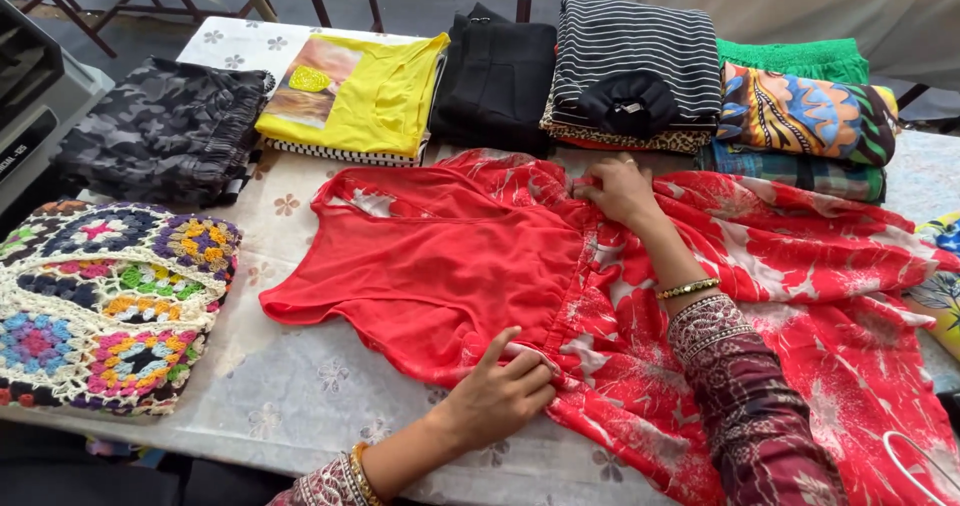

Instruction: The person folds a colorful patterned scarf on a table, then picks up a red and white patterned top and begins to fold it. The person works on a table covered with a floral tablecloth, surrounded by stacks of other folded clothes.

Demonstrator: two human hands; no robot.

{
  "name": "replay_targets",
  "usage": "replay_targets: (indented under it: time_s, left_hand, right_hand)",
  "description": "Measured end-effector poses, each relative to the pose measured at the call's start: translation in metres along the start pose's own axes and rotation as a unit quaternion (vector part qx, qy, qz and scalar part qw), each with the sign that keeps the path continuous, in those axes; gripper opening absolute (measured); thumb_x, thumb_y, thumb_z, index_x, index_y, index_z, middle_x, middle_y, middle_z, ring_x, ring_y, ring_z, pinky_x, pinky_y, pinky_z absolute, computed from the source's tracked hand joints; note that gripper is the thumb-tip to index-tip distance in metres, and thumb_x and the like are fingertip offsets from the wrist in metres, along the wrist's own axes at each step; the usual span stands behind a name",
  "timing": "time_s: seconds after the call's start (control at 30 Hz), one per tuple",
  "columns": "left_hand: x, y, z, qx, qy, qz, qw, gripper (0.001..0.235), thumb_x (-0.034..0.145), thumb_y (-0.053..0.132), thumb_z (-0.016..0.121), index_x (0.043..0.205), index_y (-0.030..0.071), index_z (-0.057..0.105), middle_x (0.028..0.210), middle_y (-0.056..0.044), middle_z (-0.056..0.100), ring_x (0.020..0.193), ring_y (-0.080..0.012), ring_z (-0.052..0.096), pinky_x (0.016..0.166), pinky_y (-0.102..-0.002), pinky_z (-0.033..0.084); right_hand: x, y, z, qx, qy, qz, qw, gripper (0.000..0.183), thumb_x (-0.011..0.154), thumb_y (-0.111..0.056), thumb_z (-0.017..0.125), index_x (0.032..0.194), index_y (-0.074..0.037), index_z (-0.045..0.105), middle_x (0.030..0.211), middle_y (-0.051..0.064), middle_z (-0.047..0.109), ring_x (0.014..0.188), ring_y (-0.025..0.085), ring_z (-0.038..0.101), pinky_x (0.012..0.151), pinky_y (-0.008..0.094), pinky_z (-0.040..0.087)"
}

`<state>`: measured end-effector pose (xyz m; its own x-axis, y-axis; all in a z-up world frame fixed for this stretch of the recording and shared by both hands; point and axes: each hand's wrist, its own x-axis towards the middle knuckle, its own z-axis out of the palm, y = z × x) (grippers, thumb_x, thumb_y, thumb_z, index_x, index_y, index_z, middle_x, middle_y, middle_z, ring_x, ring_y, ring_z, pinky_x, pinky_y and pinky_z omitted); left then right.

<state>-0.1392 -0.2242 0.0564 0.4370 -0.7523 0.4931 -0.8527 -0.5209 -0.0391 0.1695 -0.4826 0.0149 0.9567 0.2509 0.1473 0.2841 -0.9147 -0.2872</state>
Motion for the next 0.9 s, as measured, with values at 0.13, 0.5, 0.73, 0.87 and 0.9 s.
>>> replay_targets:
  time_s: [0.13,0.5,0.73,0.87,0.9]
  left_hand:
    - [0.010,0.001,-0.008,0.008,-0.015,-0.009,1.000,0.008,0.094,0.018,0.061,0.090,0.014,0.067,0.099,0.001,0.061,0.112,-0.0164,0.060,0.123,-0.059,0.031]
    - [-0.008,-0.003,-0.016,-0.196,-0.082,-0.122,0.970,0.015,0.083,0.028,0.073,0.085,0.013,0.072,0.093,0.000,0.065,0.109,-0.0236,0.060,0.108,-0.060,0.035]
    - [0.006,-0.010,-0.017,-0.106,0.030,-0.086,0.990,0.031,0.086,0.018,0.070,0.116,0.014,0.076,0.122,-0.005,0.069,0.124,-0.0247,0.058,0.117,-0.053,0.035]
    - [-0.008,-0.017,-0.015,-0.093,-0.153,-0.132,0.975,0.028,0.088,0.021,0.068,0.115,0.017,0.073,0.132,-0.002,0.066,0.129,-0.0233,0.057,0.121,-0.057,0.029]
    - [-0.012,-0.017,-0.019,-0.078,-0.195,-0.169,0.963,0.019,0.099,0.024,0.066,0.116,0.019,0.071,0.134,0.002,0.064,0.135,-0.0192,0.057,0.130,-0.056,0.028]
  right_hand:
    - [0.017,0.007,-0.010,0.060,0.111,0.030,0.992,0.030,0.099,-0.043,0.070,0.113,-0.018,0.075,0.110,0.006,0.071,0.115,0.029,0.062,0.100,0.053,0.049]
    - [-0.033,-0.028,-0.038,-0.034,0.165,-0.065,0.984,0.045,0.085,-0.023,0.081,0.128,-0.013,0.070,0.118,0.012,0.066,0.115,0.034,0.058,0.092,0.053,0.046]
    - [-0.106,-0.045,-0.050,0.053,0.118,-0.221,0.967,0.025,0.096,-0.021,0.077,0.117,-0.010,0.071,0.117,0.010,0.070,0.115,0.028,0.062,0.100,0.044,0.051]
    - [-0.161,-0.061,-0.059,0.040,0.046,-0.248,0.967,0.025,0.091,-0.022,0.076,0.113,-0.010,0.071,0.118,0.010,0.072,0.113,0.028,0.064,0.089,0.044,0.052]
    - [-0.175,-0.063,-0.060,0.052,0.006,-0.238,0.970,0.025,0.093,-0.020,0.075,0.115,-0.009,0.071,0.121,0.011,0.072,0.114,0.028,0.064,0.084,0.044,0.052]
